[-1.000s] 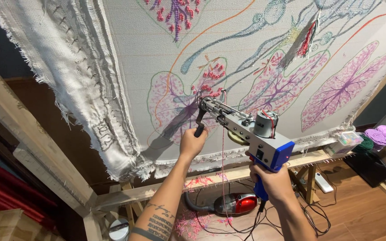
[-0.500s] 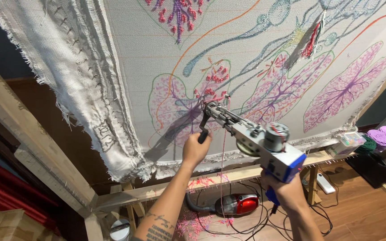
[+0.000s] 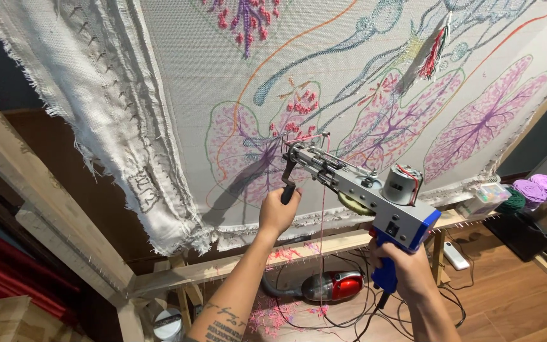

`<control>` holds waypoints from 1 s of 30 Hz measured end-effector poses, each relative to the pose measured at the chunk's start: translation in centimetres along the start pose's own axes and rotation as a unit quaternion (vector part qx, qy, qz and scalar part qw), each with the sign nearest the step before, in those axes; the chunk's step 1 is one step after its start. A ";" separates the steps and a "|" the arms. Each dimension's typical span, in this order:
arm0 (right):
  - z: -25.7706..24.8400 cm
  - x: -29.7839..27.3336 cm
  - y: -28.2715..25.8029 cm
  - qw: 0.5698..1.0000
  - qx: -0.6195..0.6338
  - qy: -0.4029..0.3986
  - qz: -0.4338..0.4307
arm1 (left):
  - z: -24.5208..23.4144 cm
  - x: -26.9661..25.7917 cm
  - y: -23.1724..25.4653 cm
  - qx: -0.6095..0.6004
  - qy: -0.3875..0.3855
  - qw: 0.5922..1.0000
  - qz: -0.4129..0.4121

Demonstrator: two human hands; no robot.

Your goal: Using a tufting gun to create a patterned rug on a vertical frame.

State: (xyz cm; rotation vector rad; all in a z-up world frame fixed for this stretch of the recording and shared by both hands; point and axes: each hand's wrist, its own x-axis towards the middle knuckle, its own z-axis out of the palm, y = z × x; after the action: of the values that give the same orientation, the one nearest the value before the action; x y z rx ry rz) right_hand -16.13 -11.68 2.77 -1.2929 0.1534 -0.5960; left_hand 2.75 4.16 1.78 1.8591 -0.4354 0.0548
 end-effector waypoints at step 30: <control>7.4 3.2 -2.6 0.925 -0.359 -0.084 -0.093 | -1.6 9.4 -5.3 0.108 -0.029 0.993 -0.042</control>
State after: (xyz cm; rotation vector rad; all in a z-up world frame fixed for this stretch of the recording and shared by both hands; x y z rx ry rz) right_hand -11.10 -7.32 8.05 -2.0821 0.1103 -0.6083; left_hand 13.49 4.48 -0.12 2.0941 -0.4030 -0.0103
